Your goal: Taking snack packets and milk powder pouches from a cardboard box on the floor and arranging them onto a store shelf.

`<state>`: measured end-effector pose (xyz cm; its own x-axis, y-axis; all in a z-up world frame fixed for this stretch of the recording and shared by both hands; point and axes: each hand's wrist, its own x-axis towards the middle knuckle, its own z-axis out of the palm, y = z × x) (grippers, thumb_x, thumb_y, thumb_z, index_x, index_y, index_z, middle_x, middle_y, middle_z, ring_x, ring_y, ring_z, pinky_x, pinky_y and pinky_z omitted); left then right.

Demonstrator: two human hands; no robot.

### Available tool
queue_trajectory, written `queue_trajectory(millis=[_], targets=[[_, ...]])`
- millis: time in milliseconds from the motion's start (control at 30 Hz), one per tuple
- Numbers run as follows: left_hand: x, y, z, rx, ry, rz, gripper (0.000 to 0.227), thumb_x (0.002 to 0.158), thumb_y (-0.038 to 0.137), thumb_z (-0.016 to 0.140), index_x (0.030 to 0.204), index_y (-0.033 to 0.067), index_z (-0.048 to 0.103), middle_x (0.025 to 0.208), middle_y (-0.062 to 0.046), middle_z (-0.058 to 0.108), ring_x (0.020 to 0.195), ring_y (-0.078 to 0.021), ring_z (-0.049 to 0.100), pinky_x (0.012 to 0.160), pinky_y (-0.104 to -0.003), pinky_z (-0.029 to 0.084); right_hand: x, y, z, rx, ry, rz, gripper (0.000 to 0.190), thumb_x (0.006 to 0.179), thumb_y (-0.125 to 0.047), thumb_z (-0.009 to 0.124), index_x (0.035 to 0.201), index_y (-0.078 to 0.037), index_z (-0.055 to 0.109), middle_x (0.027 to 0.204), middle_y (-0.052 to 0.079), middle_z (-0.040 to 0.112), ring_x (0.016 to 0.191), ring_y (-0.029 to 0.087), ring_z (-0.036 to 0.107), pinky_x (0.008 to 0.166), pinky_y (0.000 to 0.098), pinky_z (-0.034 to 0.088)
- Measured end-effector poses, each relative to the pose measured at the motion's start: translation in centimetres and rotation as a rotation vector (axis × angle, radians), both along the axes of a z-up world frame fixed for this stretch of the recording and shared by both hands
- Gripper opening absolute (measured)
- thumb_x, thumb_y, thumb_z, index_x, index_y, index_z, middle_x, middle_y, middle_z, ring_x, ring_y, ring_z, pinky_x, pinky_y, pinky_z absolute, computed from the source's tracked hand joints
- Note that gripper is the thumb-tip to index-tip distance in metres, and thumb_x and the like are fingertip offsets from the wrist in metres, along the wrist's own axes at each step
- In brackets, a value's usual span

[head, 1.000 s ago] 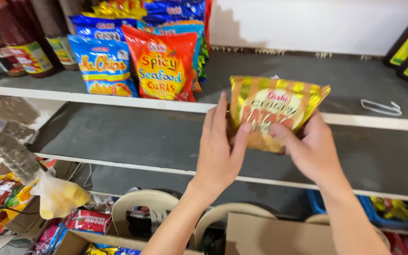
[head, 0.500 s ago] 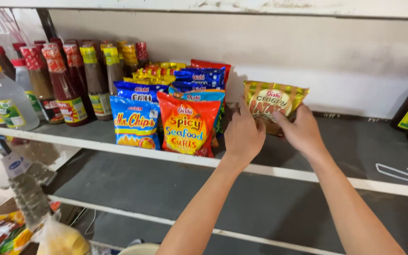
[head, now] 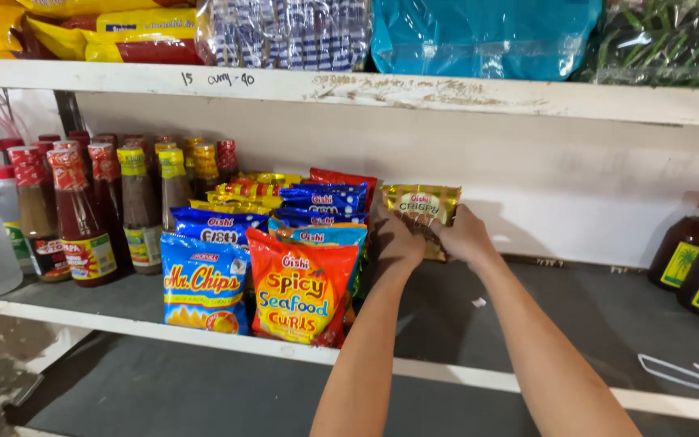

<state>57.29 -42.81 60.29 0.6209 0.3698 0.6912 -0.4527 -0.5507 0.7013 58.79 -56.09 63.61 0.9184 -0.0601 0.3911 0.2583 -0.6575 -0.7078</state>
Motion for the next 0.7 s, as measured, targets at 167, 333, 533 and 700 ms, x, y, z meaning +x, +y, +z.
queue_trajectory(millis=[167,333,533,700], targets=[[6.9,0.2,-2.2,0.046,0.184,0.039,0.1,0.075,0.017,0.083,0.151,-0.0022,0.021,0.145,-0.031,0.046,0.133,-0.0446,0.049,0.112,-0.048,0.041,3.9,0.7,-1.6,-0.031,-0.047,-0.036,0.051,0.09,-0.027,0.071,0.127,0.004,0.053,0.109,0.027,0.072,0.098,0.04,0.072,0.081,0.0469,0.058],[9.4,0.4,-2.4,-0.039,0.2,-0.034,0.112,0.071,0.018,0.087,0.153,-0.0003,0.014,0.141,-0.033,0.042,0.131,-0.047,0.045,0.108,-0.049,0.039,6.2,0.0,-2.8,-0.144,-0.058,-0.061,0.062,0.089,-0.033,0.074,0.132,0.003,0.049,0.122,0.03,0.066,0.12,0.045,0.061,0.1,0.0477,0.05],[12.7,-0.2,-4.4,0.119,0.261,0.017,0.084,0.078,0.022,0.081,0.144,-0.0014,0.035,0.14,-0.031,0.05,0.129,-0.0471,0.052,0.109,-0.05,0.043,4.5,-0.2,-2.6,-0.037,-0.007,0.006,0.068,0.089,-0.022,0.068,0.145,0.0,0.036,0.12,0.024,0.072,0.115,0.037,0.068,0.096,0.0439,0.053],[9.3,0.2,-4.0,0.157,0.216,-0.046,0.086,0.069,0.02,0.086,0.138,0.0019,0.038,0.141,-0.03,0.044,0.132,-0.046,0.045,0.111,-0.05,0.04,5.4,-0.7,-3.9,-0.025,0.0,0.066,0.06,0.089,-0.008,0.066,0.14,0.001,0.037,0.133,0.023,0.061,0.121,0.035,0.062,0.099,0.0426,0.052]])
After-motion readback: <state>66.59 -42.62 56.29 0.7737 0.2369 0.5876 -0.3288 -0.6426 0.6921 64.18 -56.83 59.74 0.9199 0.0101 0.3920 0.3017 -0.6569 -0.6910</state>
